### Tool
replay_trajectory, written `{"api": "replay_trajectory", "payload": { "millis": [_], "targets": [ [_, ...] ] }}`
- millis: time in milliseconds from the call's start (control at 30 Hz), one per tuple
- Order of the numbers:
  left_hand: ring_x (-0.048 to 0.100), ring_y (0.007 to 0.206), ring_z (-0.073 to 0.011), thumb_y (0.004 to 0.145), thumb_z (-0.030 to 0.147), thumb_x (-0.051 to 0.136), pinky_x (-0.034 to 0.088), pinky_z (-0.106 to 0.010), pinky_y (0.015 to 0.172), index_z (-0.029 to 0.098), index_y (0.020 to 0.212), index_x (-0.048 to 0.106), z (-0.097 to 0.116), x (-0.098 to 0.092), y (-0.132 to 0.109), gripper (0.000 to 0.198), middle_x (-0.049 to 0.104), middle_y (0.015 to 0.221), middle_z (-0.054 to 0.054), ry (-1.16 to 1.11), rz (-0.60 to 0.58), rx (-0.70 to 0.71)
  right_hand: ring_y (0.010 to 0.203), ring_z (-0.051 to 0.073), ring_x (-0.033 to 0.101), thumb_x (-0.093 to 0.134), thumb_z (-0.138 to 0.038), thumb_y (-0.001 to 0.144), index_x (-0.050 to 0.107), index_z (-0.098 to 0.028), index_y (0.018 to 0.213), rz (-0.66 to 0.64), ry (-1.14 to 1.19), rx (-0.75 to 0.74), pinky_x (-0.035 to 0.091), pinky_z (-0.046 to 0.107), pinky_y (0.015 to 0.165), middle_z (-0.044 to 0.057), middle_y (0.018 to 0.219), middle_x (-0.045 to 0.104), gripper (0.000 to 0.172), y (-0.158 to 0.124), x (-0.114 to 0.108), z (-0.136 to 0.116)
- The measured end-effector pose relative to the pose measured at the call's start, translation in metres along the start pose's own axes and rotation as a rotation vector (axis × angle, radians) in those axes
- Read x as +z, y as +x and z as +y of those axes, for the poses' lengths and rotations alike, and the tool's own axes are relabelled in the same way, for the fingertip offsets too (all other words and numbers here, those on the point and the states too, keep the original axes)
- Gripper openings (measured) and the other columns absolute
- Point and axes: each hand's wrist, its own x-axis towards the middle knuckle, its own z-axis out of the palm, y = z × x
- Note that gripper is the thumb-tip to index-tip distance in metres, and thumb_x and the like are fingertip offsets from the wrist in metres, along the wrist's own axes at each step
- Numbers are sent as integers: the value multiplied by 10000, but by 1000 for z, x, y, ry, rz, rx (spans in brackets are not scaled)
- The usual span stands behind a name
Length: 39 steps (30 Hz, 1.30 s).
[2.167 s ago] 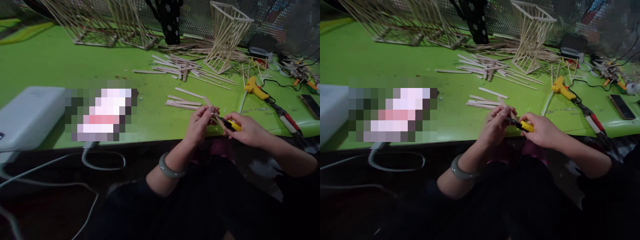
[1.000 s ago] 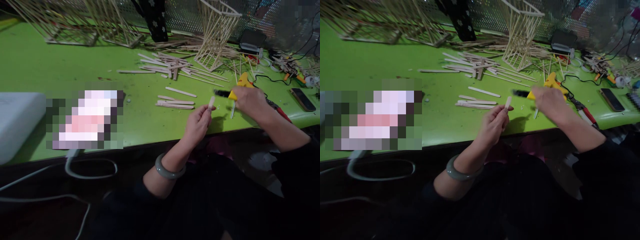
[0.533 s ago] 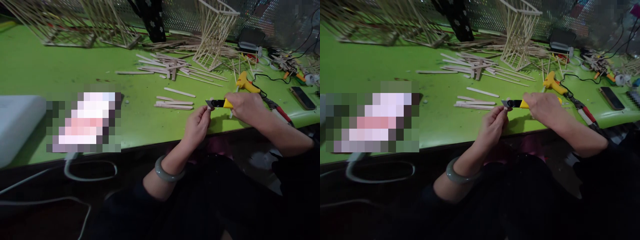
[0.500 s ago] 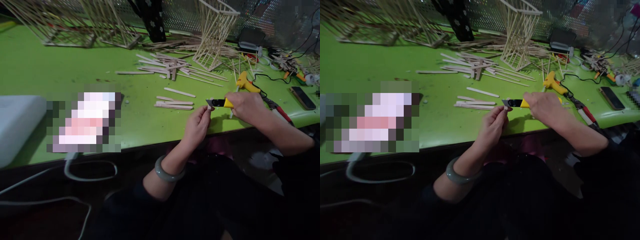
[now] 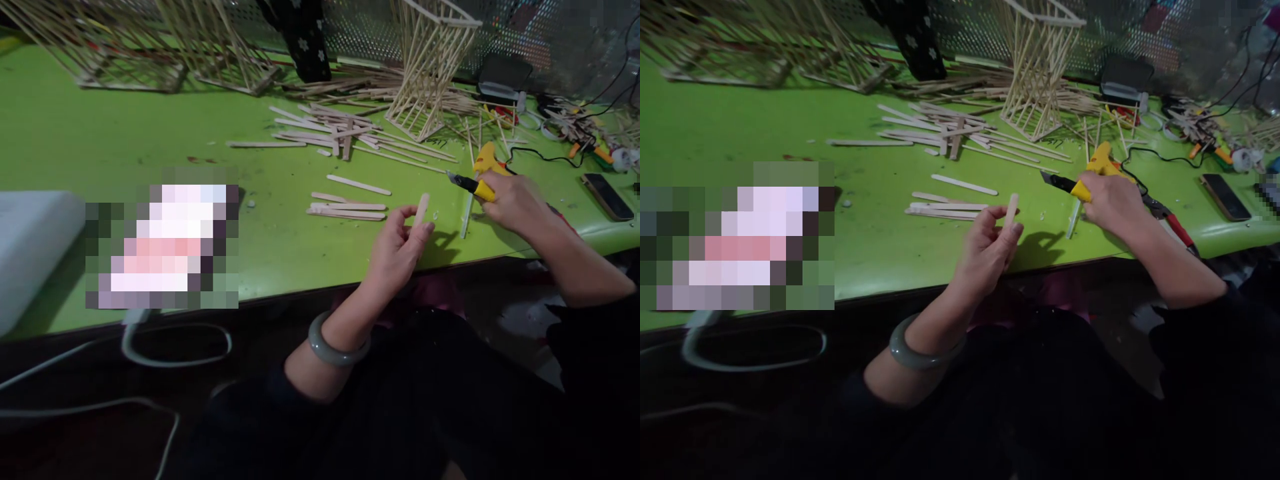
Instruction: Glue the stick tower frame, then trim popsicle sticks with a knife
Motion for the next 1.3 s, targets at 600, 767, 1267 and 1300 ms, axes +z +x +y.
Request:
{"api": "replay_trajectory", "payload": {
  "millis": [600, 767, 1267, 1300],
  "targets": [
    [363, 362, -51, 891, 278, 466, 273, -184, 367, 180, 818, 555, -1, -1, -2, 151, 445, 456, 75, 92, -21, 48, 762, 204, 611, 430, -160, 834, 603, -168, 1028, -170, -415, -67, 224, 291, 538, 106, 883, 690, 260, -14, -2, -50],
    [304, 306, -52, 903, 307, 444, 221, -187, 319, 181, 881, 548, 1, 0, -1, 165, 412, 426, 95, -2, 4, -32, 760, 208, 608, 471, -207, 821, 599, -177, 1063, -159, -358, -10, 250, 293, 555, 90, 905, 697, 275, -15, -2, -45],
    [298, 264, -40, 919, 247, 408, 183, -165, 279, 189, 791, 500, 5, 3, 5, 168, 405, 386, 104, -49, 39, -91, 800, 205, 609, 358, -134, 871, 607, -166, 1031, -117, -395, -134, 267, 299, 563, 102, 909, 683, 298, -11, 11, -58],
    [292, 260, -41, 923, 235, 396, 179, -165, 279, 186, 794, 504, 6, 3, 7, 175, 401, 377, 105, -48, 50, -110, 804, 206, 611, 355, -134, 873, 606, -169, 1034, -105, -396, -133, 273, 298, 567, 101, 913, 682, 301, -10, 13, -58]
  ]
}}
